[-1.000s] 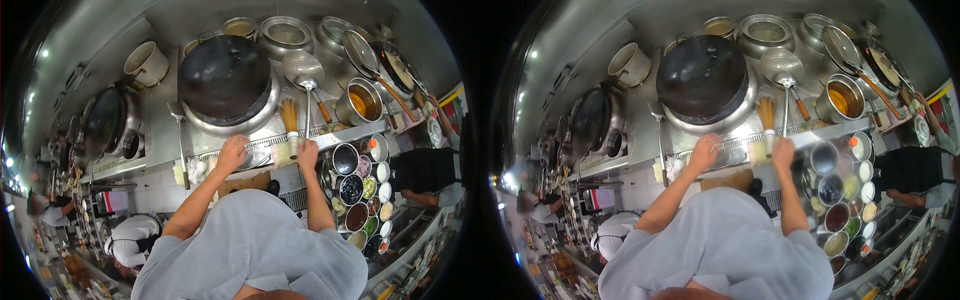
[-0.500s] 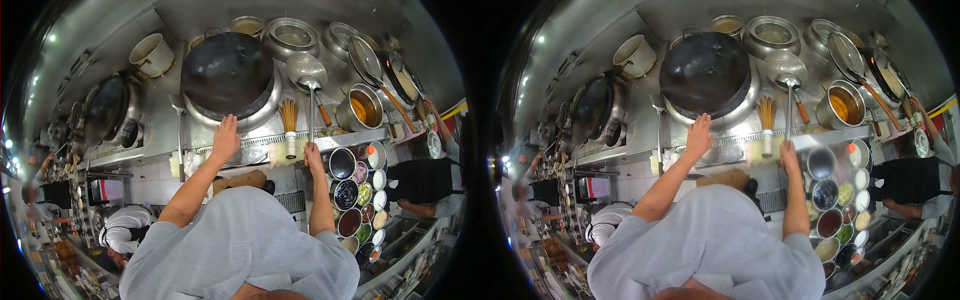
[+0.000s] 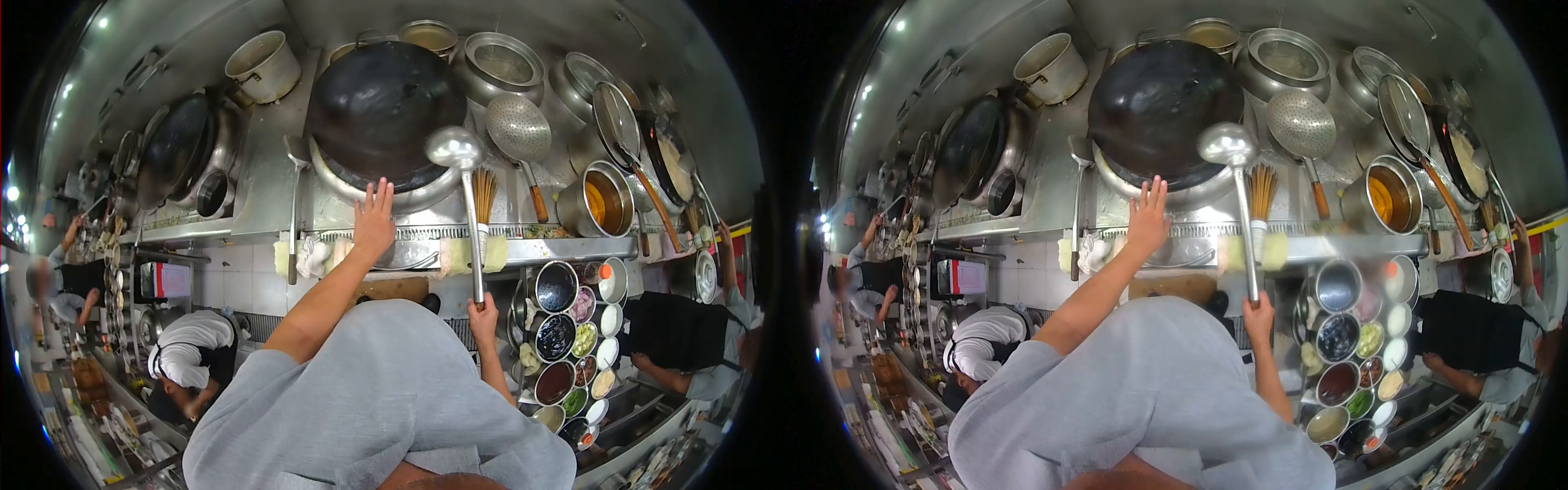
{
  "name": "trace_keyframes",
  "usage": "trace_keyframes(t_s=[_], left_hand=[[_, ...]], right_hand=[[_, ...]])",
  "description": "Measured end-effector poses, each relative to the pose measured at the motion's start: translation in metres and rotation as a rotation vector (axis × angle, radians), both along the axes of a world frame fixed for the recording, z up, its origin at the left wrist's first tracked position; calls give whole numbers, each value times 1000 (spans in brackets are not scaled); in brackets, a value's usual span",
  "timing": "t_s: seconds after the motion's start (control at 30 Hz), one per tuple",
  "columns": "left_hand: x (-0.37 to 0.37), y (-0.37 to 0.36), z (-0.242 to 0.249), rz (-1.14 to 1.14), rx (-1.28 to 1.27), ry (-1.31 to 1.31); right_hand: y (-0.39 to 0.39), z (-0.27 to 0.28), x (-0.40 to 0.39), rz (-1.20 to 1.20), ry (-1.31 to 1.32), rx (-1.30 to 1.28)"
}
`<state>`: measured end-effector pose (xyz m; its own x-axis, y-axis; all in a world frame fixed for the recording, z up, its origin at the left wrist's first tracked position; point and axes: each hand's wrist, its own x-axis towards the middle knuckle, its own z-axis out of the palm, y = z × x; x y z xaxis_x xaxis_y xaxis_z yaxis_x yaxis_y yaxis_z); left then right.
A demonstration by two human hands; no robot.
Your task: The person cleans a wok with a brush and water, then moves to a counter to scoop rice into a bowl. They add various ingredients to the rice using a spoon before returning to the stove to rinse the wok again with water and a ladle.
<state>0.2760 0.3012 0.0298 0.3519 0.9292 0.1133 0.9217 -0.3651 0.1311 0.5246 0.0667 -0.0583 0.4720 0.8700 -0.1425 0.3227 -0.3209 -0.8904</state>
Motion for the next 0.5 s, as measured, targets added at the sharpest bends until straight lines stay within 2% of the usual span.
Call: trace_keyframes(t_s=[0.1, 0.27, 0.37, 0.4, 0.5], left_hand=[[-1, 11, -15, 1, 20, 38], [13, 37, -31, 27, 16, 75], [19, 38, -26, 46, -37, 44], [19, 37, -24, 42, -51, 31], [14, 40, -21, 30, -95, 14]], right_hand=[[14, 18, -1, 83, -53, -5], [49, -13, -11, 141, -154, -49], [65, -33, -22, 161, -125, -1], [65, -39, -22, 187, 17, -140], [27, -103, -15, 238, -204, 147]])
